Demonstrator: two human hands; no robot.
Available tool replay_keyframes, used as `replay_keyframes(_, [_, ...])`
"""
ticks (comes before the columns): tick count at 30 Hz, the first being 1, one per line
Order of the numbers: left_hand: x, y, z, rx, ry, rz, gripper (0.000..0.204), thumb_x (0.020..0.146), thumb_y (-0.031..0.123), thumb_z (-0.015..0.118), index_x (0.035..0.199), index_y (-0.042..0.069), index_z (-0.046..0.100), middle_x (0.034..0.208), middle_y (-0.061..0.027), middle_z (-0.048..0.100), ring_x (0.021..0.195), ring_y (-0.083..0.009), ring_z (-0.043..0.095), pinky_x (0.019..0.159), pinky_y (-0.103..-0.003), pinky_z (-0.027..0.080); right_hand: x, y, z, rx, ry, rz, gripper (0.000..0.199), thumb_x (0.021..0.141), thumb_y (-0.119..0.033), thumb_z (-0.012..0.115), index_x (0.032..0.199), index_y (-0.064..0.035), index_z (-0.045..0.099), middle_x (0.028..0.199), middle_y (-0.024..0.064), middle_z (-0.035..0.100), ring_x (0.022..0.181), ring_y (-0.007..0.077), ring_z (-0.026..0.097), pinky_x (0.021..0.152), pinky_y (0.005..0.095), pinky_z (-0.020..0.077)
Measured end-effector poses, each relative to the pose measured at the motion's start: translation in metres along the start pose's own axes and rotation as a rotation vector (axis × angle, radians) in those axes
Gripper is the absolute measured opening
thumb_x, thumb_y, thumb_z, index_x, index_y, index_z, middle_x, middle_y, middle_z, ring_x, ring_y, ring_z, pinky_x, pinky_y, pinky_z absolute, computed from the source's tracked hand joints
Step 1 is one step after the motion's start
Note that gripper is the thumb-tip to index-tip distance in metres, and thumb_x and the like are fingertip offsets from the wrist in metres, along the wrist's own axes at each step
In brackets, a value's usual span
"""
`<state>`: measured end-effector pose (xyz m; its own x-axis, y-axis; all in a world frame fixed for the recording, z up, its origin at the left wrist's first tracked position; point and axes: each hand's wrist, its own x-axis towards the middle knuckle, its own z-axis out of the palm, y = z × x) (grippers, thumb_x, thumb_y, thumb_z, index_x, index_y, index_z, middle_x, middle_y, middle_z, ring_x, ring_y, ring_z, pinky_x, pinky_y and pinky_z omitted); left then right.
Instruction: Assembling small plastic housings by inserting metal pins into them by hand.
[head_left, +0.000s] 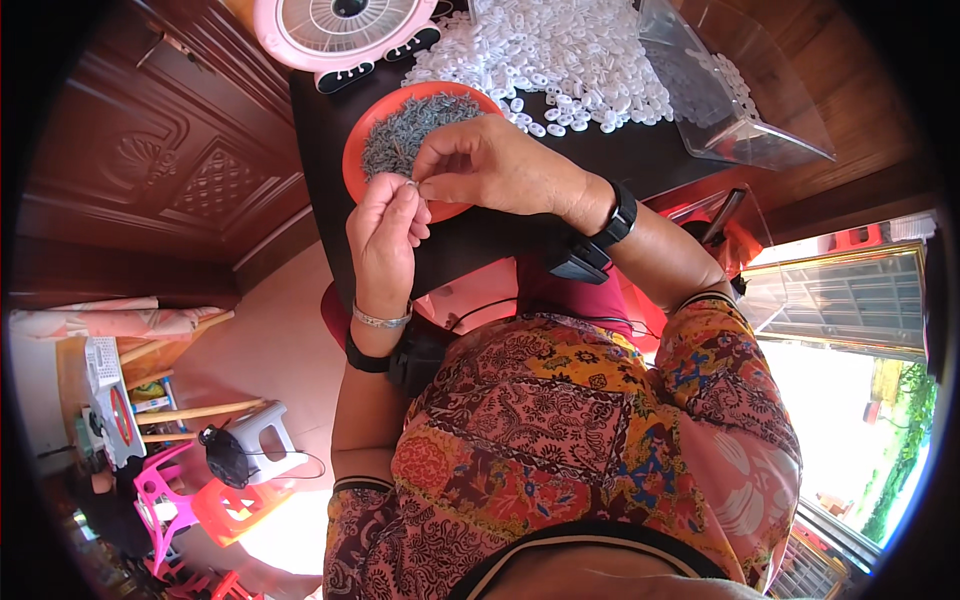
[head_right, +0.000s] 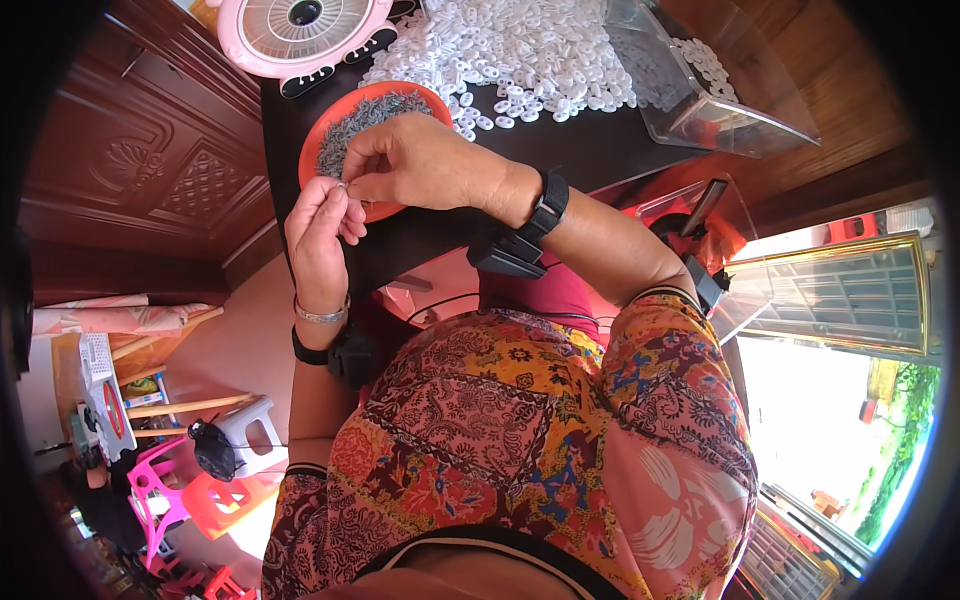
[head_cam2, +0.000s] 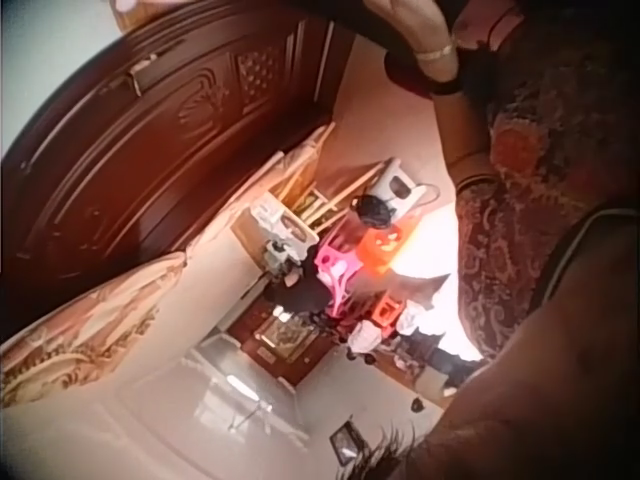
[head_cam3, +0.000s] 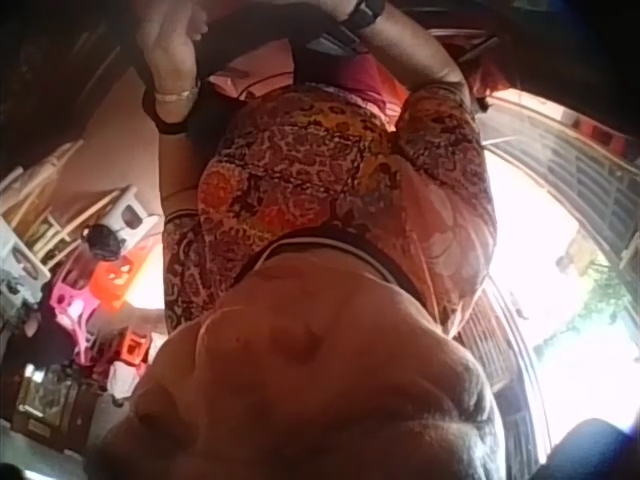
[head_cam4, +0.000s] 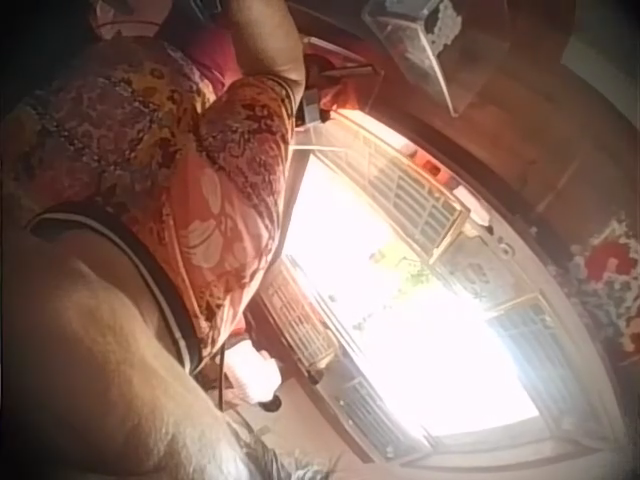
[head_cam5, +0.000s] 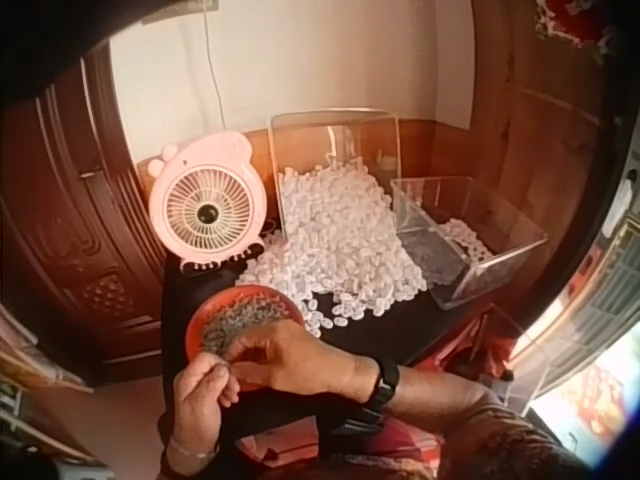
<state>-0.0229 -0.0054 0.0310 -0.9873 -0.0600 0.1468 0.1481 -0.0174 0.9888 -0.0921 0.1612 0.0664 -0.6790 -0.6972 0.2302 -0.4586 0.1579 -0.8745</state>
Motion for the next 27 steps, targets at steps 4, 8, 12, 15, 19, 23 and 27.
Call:
replay_keyframes(4, [-0.002,0.004,0.000,0.081,-0.045,0.026,0.018,0.094,0.018,0.049,0.087,0.003,0.056,0.070,-0.0002,0.055,0.059,-0.0043,0.046,0.053,-0.018,0.037,0.002,0.003,-0.004,-0.055,-0.025,0.006,0.011,0.083,-0.010,0.065,0.085,0.0004,0.063,0.076,0.0039,0.063,0.071,0.0093,0.057,0.067,0.0252,0.0468])
replay_keyframes(8, [-0.002,0.005,0.001,0.014,-0.017,-0.014,0.023,0.095,0.021,0.045,0.091,0.001,0.056,0.072,-0.0036,0.057,0.060,-0.0083,0.051,0.054,-0.021,0.039,0.005,0.002,0.000,-0.078,0.002,0.012,0.011,0.082,-0.010,0.065,0.084,0.0004,0.062,0.074,0.0037,0.063,0.071,0.0084,0.056,0.066,0.0250,0.0465])
replay_keyframes(12, [0.002,0.004,-0.010,-0.261,-0.109,-0.153,0.030,0.095,0.026,0.042,0.089,0.000,0.056,0.072,-0.0068,0.058,0.060,-0.0125,0.053,0.053,-0.023,0.040,0.005,0.000,0.005,-0.118,0.112,-0.176,0.008,0.081,-0.008,0.064,0.085,-0.0018,0.061,0.078,0.0049,0.062,0.072,0.0146,0.061,0.066,0.0282,0.0481])
replay_keyframes(15, [0.002,0.003,-0.013,-0.435,-0.179,-0.210,0.030,0.095,0.026,0.041,0.088,0.000,0.055,0.071,-0.0085,0.057,0.059,-0.0149,0.054,0.052,-0.025,0.039,0.005,0.000,0.005,-0.288,0.161,-0.380,0.008,0.081,-0.007,0.064,0.088,-0.0037,0.062,0.081,0.0062,0.062,0.076,0.0208,0.063,0.067,0.0309,0.0496])
replay_keyframes(19, [0.002,0.005,-0.014,-0.506,-0.170,-0.204,0.025,0.093,0.021,0.044,0.084,0.001,0.055,0.068,-0.0064,0.055,0.057,-0.0130,0.051,0.051,-0.024,0.038,0.006,0.006,0.005,-0.344,0.145,-0.519,0.014,0.080,-0.005,0.066,0.093,-0.0058,0.064,0.082,0.0078,0.062,0.080,0.0247,0.064,0.067,0.0323,0.0508])
replay_keyframes(23, [-0.003,0.010,-0.007,-0.325,-0.064,-0.096,0.019,0.092,0.017,0.047,0.084,0.002,0.054,0.068,-0.0044,0.055,0.056,-0.0098,0.049,0.052,-0.022,0.037,0.002,0.005,0.009,-0.221,0.147,-0.425,0.014,0.080,-0.004,0.066,0.095,-0.0056,0.065,0.085,0.0072,0.063,0.079,0.0222,0.064,0.067,0.0314,0.0510])
replay_keyframes(27, [-0.005,0.009,-0.004,-0.192,0.033,-0.035,0.015,0.091,0.014,0.050,0.085,0.002,0.055,0.067,-0.0022,0.055,0.056,-0.0066,0.047,0.052,-0.019,0.035,0.000,0.005,0.011,-0.072,0.142,-0.263,0.008,0.083,-0.006,0.064,0.091,-0.0042,0.066,0.084,0.0056,0.065,0.075,0.0169,0.063,0.065,0.0275,0.0496])
